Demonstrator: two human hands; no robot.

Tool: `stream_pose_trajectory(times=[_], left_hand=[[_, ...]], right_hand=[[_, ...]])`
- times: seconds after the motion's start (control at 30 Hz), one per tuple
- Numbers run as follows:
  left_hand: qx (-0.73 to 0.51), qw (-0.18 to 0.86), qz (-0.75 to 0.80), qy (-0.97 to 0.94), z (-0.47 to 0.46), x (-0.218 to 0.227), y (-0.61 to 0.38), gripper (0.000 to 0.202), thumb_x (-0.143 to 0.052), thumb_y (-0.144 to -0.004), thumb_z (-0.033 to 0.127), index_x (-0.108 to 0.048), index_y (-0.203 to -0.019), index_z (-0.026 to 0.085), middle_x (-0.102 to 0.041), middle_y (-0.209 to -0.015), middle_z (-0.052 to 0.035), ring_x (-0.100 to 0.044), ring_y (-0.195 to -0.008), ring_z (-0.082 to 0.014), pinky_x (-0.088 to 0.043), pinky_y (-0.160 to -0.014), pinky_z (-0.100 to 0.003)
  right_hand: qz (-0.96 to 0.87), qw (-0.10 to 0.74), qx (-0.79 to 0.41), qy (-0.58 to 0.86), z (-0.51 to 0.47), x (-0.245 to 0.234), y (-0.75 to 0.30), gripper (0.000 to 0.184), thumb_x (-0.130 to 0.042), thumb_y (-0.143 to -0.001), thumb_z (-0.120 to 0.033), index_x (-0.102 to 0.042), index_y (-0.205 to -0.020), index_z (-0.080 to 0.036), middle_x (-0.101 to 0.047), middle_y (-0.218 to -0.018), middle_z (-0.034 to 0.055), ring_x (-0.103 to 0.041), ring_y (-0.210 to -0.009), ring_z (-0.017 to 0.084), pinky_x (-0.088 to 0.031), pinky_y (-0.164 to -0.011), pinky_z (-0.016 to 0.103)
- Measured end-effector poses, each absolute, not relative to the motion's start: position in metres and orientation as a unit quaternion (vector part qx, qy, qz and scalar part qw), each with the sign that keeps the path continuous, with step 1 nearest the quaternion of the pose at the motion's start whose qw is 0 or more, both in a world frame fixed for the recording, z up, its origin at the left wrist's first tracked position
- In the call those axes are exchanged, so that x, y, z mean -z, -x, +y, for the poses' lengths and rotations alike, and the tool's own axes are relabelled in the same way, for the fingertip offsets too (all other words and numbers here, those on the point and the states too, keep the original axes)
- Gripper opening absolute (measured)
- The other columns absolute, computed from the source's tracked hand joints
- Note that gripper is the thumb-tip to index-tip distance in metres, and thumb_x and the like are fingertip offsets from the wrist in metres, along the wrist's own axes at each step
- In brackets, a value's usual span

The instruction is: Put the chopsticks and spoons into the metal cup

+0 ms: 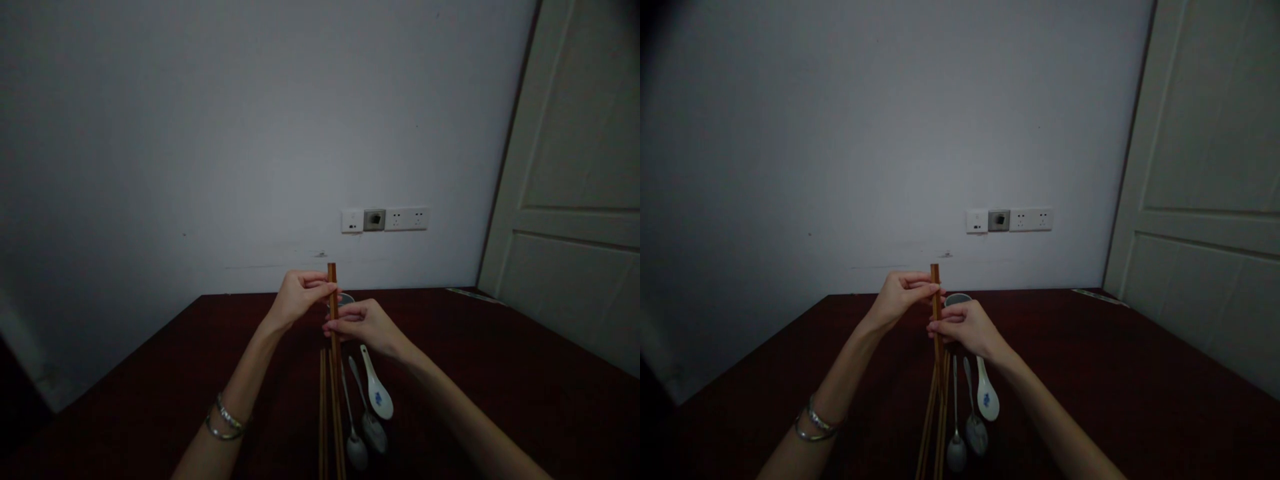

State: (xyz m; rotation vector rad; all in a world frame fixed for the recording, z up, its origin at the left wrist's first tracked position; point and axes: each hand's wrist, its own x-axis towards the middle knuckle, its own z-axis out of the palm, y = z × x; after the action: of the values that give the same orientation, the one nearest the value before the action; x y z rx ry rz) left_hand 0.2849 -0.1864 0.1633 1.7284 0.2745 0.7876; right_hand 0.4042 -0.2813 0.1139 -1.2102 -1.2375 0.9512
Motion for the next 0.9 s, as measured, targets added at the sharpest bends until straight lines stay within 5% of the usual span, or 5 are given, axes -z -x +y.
stream_pose_trajectory(times=[0.27,0.53,0.9], left_hand=[[-0.36,0.611,0.105,-0.697,-0.147,-0.15,-0.295,0.043,-0.068,-0.065,0.031,-0.06,-0.1,0.008,-0.067,-0.089,-0.014,-0.065,-0.078,-0.0195,-0.049,-0.077,-0.034],[-0.385,0.629,0.303,-0.604,-0.044,-0.061,-0.3,0.028,-0.063,-0.07,0.032,-0.059,-0.085,0.008,-0.068,-0.08,-0.0136,-0.065,-0.068,-0.0173,-0.05,-0.063,-0.024],[-0.364,0.649,0.399,-0.536,0.001,0.005,-0.292,0.023,-0.056,-0.075,0.03,-0.058,-0.079,0.008,-0.066,-0.065,-0.0111,-0.065,-0.058,-0.0178,-0.051,-0.058,-0.027]], right_hand=[[-0.508,0.582,-0.361,0.522,-0.271,-0.132,-0.429,0.034,-0.071,-0.059,-0.037,-0.068,-0.081,-0.011,-0.07,-0.078,0.0091,-0.065,-0.073,0.018,-0.052,-0.07,0.032],[-0.494,0.673,-0.227,0.502,-0.202,-0.178,-0.499,0.024,-0.071,-0.061,-0.029,-0.066,-0.076,-0.01,-0.068,-0.076,0.0094,-0.064,-0.069,0.015,-0.052,-0.069,0.03],[-0.448,0.626,-0.305,0.561,-0.133,-0.109,-0.523,0.007,-0.069,-0.064,-0.015,-0.065,-0.066,-0.01,-0.067,-0.061,0.0056,-0.062,-0.055,0.011,-0.051,-0.052,0.018]])
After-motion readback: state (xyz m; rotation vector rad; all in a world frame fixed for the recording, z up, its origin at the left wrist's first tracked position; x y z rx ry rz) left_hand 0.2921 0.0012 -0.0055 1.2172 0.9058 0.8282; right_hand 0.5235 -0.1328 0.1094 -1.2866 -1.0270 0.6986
